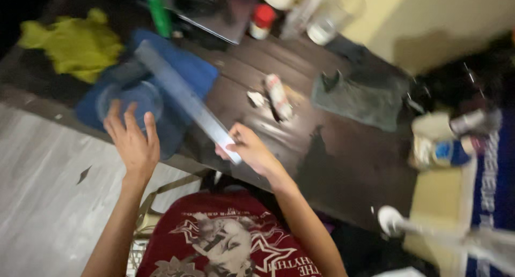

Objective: The person scrapes a dark, sticky residue off a wooden table using a metal scraper. They then wipe the surface with a green cloth and rearrange several items on the table, including a fan, a bottle, and a container of makeup brushes.

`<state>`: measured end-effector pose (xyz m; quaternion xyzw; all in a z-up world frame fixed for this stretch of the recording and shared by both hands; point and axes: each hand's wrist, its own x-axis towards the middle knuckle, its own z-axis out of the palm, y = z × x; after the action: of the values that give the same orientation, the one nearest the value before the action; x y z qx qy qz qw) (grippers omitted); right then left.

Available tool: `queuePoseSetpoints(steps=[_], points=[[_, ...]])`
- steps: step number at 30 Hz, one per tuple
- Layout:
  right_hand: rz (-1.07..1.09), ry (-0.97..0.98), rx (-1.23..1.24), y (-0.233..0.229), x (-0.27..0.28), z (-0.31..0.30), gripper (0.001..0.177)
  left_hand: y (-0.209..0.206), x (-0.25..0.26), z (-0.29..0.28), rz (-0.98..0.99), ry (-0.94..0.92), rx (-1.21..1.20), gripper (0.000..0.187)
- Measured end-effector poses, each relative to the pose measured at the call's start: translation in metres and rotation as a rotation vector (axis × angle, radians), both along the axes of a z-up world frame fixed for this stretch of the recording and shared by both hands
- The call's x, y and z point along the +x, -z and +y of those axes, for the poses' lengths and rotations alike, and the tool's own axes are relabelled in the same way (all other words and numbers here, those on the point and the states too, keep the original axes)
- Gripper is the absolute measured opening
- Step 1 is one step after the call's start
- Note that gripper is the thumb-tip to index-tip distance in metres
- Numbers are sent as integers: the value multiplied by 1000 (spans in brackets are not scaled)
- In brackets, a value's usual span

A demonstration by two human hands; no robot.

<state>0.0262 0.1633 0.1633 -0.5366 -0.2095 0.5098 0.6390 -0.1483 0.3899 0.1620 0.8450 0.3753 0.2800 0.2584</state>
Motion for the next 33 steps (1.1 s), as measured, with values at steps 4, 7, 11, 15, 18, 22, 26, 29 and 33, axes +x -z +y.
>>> queuePoseSetpoints(steps=[4, 7, 11, 15, 18, 22, 26, 29, 33], points=[[139, 1, -133, -84, -42, -117, 35, -17, 55, -42, -273, 197, -890, 41], [285, 118, -262, -104, -82, -164, 45, -13, 86, -93, -369, 566, -1134, 40], [284, 550, -374, -64, -140, -196, 35, 7, 109, -215, 146, 1028, -1194, 47], [257, 988, -711, -51, -201, -246, 26, 17, 117, -255, 430, 915, -829, 41], [302, 1143, -829, -46, -247, -280, 29, 35, 132, -245, 53, 1029, -500, 30], [281, 1050, -1014, -19, -272, -290, 30, 47, 158, -246, -155, 1250, -292, 28], [135, 1025, -1029, 20, -268, -287, 30, 56, 176, -252, -124, 1332, -306, 30], [170, 1049, -976, 28, -270, -292, 29, 63, 178, -251, -111, 1327, -339, 30], [94, 1105, -925, 19, -263, -288, 28, 65, 177, -252, -135, 1341, -312, 33]])
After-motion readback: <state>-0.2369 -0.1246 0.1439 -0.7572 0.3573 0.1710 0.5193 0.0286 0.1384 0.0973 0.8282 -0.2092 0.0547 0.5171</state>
